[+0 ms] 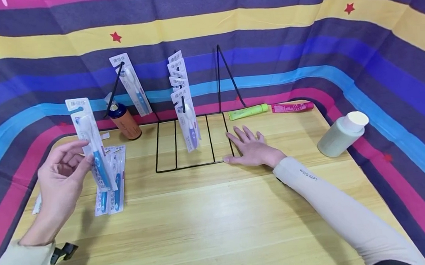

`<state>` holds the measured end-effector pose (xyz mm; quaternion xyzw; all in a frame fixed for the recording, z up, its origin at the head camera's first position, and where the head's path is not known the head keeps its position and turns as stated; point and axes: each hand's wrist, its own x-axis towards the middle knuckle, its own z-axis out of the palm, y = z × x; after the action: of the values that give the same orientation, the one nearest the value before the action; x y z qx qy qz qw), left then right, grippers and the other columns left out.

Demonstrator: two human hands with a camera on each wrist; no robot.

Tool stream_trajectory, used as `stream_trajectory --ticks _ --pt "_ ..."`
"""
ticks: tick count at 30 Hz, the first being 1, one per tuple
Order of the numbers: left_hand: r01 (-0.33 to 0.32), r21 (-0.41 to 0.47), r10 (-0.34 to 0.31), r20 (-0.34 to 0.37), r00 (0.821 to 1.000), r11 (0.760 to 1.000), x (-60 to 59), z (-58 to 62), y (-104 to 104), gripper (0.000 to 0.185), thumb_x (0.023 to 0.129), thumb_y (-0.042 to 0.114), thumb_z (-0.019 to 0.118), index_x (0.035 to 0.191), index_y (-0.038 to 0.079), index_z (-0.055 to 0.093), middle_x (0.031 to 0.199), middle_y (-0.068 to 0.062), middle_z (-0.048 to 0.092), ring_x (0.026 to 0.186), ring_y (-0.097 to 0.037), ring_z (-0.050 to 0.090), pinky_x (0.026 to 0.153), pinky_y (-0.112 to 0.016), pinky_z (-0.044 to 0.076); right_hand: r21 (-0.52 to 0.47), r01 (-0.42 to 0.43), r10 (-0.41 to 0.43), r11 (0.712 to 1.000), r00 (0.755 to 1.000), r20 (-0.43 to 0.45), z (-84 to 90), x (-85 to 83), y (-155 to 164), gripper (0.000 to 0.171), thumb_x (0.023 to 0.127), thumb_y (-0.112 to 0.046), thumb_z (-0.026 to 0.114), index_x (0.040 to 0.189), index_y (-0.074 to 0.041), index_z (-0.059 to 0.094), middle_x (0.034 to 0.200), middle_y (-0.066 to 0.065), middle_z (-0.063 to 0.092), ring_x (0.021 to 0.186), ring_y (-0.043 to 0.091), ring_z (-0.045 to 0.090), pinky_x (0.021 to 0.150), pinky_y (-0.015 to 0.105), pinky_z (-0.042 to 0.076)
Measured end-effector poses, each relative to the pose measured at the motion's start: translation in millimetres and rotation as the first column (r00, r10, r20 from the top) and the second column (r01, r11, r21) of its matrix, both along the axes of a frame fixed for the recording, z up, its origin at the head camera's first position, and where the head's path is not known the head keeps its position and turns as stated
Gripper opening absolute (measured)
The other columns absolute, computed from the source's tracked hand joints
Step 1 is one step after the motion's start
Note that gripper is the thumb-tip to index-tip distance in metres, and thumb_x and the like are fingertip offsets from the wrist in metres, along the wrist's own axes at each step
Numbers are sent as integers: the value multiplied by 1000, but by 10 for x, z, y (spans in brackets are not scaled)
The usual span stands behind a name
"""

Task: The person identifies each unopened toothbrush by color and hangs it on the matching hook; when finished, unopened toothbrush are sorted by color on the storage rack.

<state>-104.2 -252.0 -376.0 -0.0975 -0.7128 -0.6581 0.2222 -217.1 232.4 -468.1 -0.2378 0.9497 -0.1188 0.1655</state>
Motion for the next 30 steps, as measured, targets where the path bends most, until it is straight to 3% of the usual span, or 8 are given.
stream_trajectory --ticks 2,5,8,11,19,24,30 --pt "76 40 -72 -77 994 996 26 32 87 35 99 -18 65 133 -13 67 95 -13 69 75 -16 62 63 -17 48 0 0 0 1000 1000 -1 -7 -7 5 105 101 -85 44 178 -26 3 183 8 -10 165 39 -14 122 76 -5" --pt "137 58 -125 -176 976 989 68 61 200 35 97 -20 63 132 -18 64 100 -14 71 79 -17 63 68 -18 50 -5 -1 1 1000 1000 -2 -2 -5 6 105 100 -85 45 178 -26 4 183 8 -10 165 39 -14 122 76 -5" --pt "126 6 -122 -218 968 992 118 82 288 34 95 -21 64 129 -19 65 102 -13 73 80 -16 64 69 -18 50 -15 0 0 1000 1000 -1 2 -5 6 105 101 -83 46 178 -25 4 183 9 -10 165 39 -14 122 76 -5" --pt "110 -35 -115 -223 968 993 165 86 351 33 95 -20 65 128 -18 66 106 -11 75 83 -16 66 74 -17 53 -18 1 -1 1000 1000 -2 -5 -8 9 105 101 -82 47 178 -25 4 183 9 -10 165 39 -14 122 76 -5" --pt "173 -11 -169 -275 946 985 187 -35 427 34 93 -25 61 127 -21 65 114 -15 75 89 -19 68 86 -23 56 -26 -6 6 1000 1000 -6 -11 -11 5 105 102 -81 48 178 -23 6 183 11 -8 165 41 -12 121 77 -5" --pt "151 -55 -160 -264 951 987 136 -102 481 32 96 -22 64 128 -20 64 120 -15 74 90 -18 67 87 -22 56 -19 -3 3 1000 1000 -7 -2 -6 11 104 102 -81 47 178 -23 6 183 10 -8 165 41 -12 122 77 -5" --pt "94 -89 -114 -261 959 992 30 -164 531 31 98 -17 66 128 -18 65 111 -14 73 86 -17 64 82 -21 55 -22 -5 5 1000 1000 -11 15 3 3 103 103 -79 49 178 -23 8 183 11 -7 165 41 -11 122 76 -4"
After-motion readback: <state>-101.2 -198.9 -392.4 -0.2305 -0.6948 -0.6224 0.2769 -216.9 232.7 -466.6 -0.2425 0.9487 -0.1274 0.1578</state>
